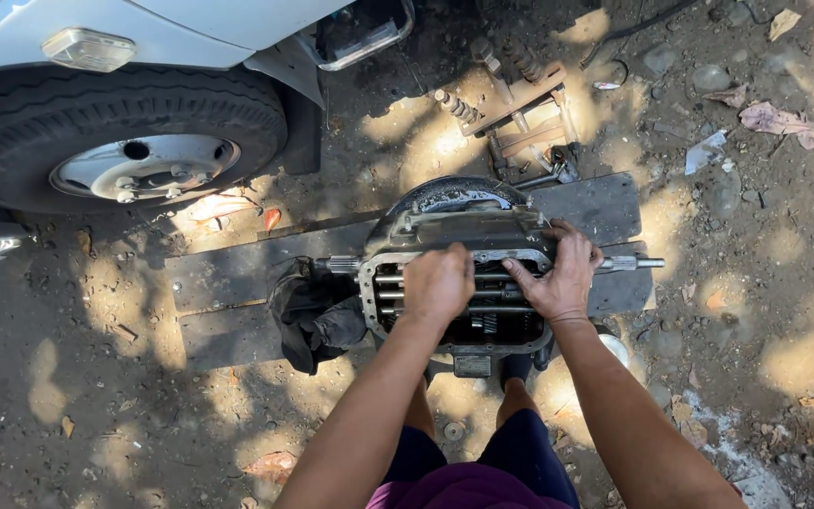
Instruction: Inspecting and adjusting the internal gears and shafts of a vehicle transmission housing.
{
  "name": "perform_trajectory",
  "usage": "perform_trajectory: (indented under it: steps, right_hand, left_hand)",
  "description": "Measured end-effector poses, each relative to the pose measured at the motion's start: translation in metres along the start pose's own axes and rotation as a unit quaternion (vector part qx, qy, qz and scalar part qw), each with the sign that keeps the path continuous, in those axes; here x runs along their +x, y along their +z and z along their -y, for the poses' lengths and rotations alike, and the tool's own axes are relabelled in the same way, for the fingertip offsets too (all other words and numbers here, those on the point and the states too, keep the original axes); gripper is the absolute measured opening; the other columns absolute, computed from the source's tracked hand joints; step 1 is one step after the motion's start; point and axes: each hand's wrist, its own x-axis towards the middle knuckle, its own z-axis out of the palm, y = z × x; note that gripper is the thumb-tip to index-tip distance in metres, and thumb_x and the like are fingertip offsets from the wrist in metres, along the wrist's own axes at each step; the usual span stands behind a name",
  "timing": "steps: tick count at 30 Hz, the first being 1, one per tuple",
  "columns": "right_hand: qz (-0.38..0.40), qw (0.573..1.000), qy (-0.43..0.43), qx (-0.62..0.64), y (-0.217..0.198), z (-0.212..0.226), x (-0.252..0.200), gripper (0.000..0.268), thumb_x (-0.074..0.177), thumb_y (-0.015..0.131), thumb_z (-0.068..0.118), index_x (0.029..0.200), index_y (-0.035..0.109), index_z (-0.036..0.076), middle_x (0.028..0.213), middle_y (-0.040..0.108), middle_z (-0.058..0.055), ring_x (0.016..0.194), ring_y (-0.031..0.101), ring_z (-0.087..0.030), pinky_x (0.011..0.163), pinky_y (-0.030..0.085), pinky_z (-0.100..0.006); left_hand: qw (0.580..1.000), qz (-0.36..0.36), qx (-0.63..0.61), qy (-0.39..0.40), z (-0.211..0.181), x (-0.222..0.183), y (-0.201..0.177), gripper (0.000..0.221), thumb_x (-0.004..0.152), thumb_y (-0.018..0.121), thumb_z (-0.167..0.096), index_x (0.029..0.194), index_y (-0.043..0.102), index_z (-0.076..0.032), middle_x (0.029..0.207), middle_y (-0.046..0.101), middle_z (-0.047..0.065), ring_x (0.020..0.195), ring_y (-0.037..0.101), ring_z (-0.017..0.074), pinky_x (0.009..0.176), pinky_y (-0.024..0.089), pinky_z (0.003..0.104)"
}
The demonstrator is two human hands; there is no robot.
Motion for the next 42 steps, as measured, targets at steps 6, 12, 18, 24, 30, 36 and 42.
perform_trajectory:
  steps: [6, 12, 18, 24, 30, 36, 42]
  right_hand:
    - [0.001, 1.0, 0.003, 0.0, 0.001, -0.004, -0.002, 0.07, 0.073, 0.087, 0.059, 0.116, 0.055, 0.014, 0.13, 0.062, -0.01, 0.119, 0.059, -0.032, 0.099, 0.034, -0.05]
    - [0.001, 1.0, -0.002, 0.0, 0.0, -0.003, -0.002, 0.07, 0.073, 0.088, 0.058, 0.116, 0.056, 0.014, 0.13, 0.062, -0.011, 0.117, 0.06, -0.032, 0.098, 0.035, -0.051]
    - [-0.004, 1.0, -0.006, 0.001, 0.001, -0.002, -0.001, 0.07, 0.073, 0.088, 0.059, 0.116, 0.055, 0.014, 0.129, 0.063, -0.011, 0.115, 0.061, -0.033, 0.097, 0.035, -0.05]
    - [-0.005, 1.0, -0.005, -0.007, 0.004, -0.007, -0.002, 0.07, 0.073, 0.087, 0.06, 0.115, 0.056, 0.014, 0.13, 0.062, -0.009, 0.115, 0.06, -0.032, 0.098, 0.035, -0.05]
    - [-0.011, 1.0, -0.006, -0.006, 0.003, -0.005, -0.001, 0.07, 0.072, 0.088, 0.059, 0.115, 0.056, 0.015, 0.13, 0.063, -0.009, 0.115, 0.061, -0.032, 0.098, 0.035, -0.05]
    - [-0.009, 1.0, -0.001, -0.003, 0.002, -0.005, -0.002, 0.07, 0.072, 0.088, 0.058, 0.115, 0.056, 0.015, 0.129, 0.063, -0.009, 0.116, 0.061, -0.032, 0.098, 0.036, -0.051]
    - [-0.009, 1.0, -0.003, 0.002, 0.002, -0.003, -0.001, 0.07, 0.071, 0.088, 0.058, 0.116, 0.056, 0.014, 0.129, 0.063, -0.01, 0.116, 0.061, -0.033, 0.098, 0.036, -0.051]
  left_hand:
    - [1.0, 0.005, -0.005, -0.022, 0.011, -0.012, -0.02, 0.029, 0.094, 0.053, -0.031, 0.085, 0.069, -0.009, 0.073, 0.074, 0.02, 0.078, 0.076, 0.0442, 0.07, 0.059, 0.058]
    - [1.0, 0.009, -0.024, -0.004, 0.002, -0.001, -0.004, 0.029, 0.093, 0.052, -0.032, 0.086, 0.07, -0.01, 0.074, 0.075, 0.016, 0.079, 0.076, 0.0434, 0.072, 0.06, 0.056]
    - [1.0, 0.006, 0.0, -0.013, -0.003, 0.0, 0.0, 0.029, 0.094, 0.051, -0.032, 0.087, 0.07, -0.011, 0.075, 0.075, 0.015, 0.079, 0.076, 0.0419, 0.072, 0.06, 0.055]
    - [0.999, 0.028, 0.004, -0.02, 0.015, -0.008, -0.02, 0.029, 0.092, 0.052, -0.033, 0.089, 0.069, -0.009, 0.077, 0.076, 0.017, 0.08, 0.076, 0.0444, 0.073, 0.06, 0.057]
    - [1.0, 0.017, -0.005, 0.005, -0.003, 0.006, -0.001, 0.025, 0.092, 0.054, -0.03, 0.088, 0.069, -0.011, 0.076, 0.076, 0.016, 0.08, 0.076, 0.0426, 0.072, 0.06, 0.056]
    - [1.0, 0.008, 0.024, 0.002, 0.019, -0.011, -0.022, 0.028, 0.094, 0.053, -0.032, 0.086, 0.07, -0.012, 0.074, 0.076, 0.015, 0.078, 0.077, 0.042, 0.07, 0.06, 0.055]
    - [0.999, 0.011, 0.037, 0.013, 0.017, -0.011, -0.011, 0.029, 0.094, 0.052, -0.037, 0.089, 0.068, -0.014, 0.074, 0.076, 0.014, 0.077, 0.077, 0.0406, 0.071, 0.061, 0.054]
